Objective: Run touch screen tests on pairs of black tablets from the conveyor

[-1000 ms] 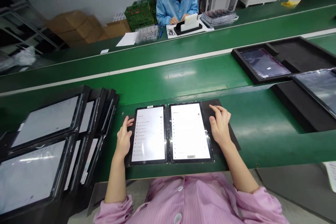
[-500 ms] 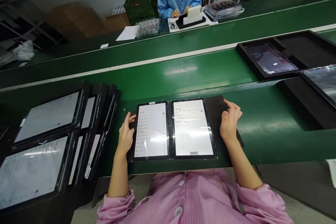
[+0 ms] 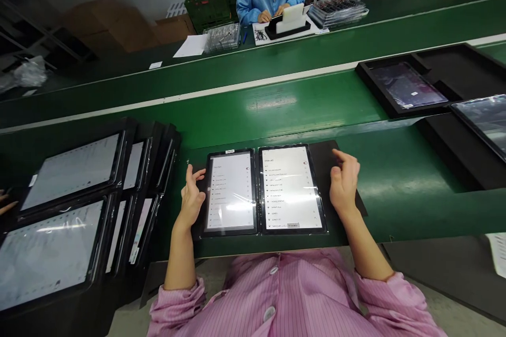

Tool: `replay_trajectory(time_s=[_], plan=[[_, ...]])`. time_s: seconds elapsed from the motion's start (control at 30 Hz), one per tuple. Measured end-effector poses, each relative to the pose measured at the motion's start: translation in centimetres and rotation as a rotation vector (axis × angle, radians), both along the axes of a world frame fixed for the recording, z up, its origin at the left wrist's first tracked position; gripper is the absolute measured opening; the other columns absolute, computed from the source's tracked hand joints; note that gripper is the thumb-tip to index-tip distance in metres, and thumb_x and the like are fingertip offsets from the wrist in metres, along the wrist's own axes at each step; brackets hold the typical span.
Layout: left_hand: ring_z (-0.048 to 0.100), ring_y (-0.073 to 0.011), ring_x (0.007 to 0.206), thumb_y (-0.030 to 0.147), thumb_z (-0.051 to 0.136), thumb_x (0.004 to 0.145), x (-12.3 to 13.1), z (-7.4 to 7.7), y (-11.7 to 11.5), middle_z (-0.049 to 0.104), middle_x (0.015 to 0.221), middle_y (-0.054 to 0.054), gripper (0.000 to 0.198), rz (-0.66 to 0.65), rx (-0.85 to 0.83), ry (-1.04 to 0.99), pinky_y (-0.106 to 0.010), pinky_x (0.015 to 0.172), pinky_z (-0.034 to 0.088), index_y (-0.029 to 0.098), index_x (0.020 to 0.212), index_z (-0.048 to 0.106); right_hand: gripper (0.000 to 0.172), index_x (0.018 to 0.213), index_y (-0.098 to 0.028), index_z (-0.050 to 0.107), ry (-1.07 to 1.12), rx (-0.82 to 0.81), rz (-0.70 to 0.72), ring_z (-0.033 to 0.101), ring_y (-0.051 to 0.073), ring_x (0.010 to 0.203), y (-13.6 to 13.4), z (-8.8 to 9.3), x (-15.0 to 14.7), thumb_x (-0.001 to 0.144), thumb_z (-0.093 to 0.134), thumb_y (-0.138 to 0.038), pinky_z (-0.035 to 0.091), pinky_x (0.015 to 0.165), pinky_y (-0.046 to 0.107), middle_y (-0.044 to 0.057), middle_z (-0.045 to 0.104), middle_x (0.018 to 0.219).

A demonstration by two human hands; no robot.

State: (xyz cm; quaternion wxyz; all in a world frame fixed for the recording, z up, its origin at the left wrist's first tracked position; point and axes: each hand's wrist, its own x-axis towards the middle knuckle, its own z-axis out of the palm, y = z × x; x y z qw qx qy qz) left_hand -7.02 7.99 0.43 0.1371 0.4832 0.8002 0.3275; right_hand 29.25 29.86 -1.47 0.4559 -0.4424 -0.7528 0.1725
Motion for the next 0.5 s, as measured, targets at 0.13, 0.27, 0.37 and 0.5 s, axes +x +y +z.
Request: replay_trajectory(time_s=[0.13, 0.27, 0.37, 0.5], plan=[[0.056, -0.0385, 0.134, 0.090, 0.017, 0.089, -0.2, -0.2, 0.0, 0.053, 0.155, -0.022, 0.109, 0.018, 0.031, -0.029, -0.058, 0.114, 0.031, 0.016, 0.169, 0.011, 0.043, 0.135, -0.030, 0.070, -0.350, 0.093, 0.430, 0.054, 0.034, 0.124, -3.6, 2.0, -2.0, 0.108, 0.041, -0.048, 0.040, 0.106, 0.055, 0.015, 0.062, 0.133], [0.056, -0.0365, 0.136, 0.082, 0.016, 0.095, -0.1, -0.2, -0.1, 0.054, 0.154, -0.020, 0.098, 0.027, 0.038, -0.038, -0.056, 0.115, 0.032, 0.017, 0.169, 0.014, 0.039, 0.137, -0.041, 0.072, -0.631, 0.207, 0.626, 0.043, 0.039, 0.136, -7.1, 3.2, -4.7, 0.100, 0.064, -0.051, 0.027, 0.115, 0.064, 0.013, 0.052, 0.155], [0.056, -0.0348, 0.136, 0.066, 0.022, 0.100, -0.2, -0.4, -0.1, 0.055, 0.154, -0.019, 0.085, 0.025, 0.042, -0.035, -0.055, 0.115, 0.032, 0.018, 0.169, 0.015, 0.031, 0.123, -0.039, 0.079, -0.613, 0.210, 0.626, 0.044, 0.038, 0.136, -7.4, 3.1, -5.2, 0.098, 0.066, -0.053, 0.024, 0.116, 0.066, 0.013, 0.053, 0.154], [0.055, -0.0347, 0.138, 0.045, 0.036, 0.094, -0.2, -0.4, -0.2, 0.054, 0.156, -0.018, 0.082, 0.017, 0.029, -0.056, -0.056, 0.116, 0.031, 0.018, 0.168, 0.014, 0.032, 0.096, -0.033, 0.083, -0.488, 0.164, 0.452, 0.048, 0.036, 0.132, -5.3, 2.6, -2.5, 0.104, 0.054, -0.046, 0.024, 0.116, 0.066, 0.009, 0.060, 0.145]])
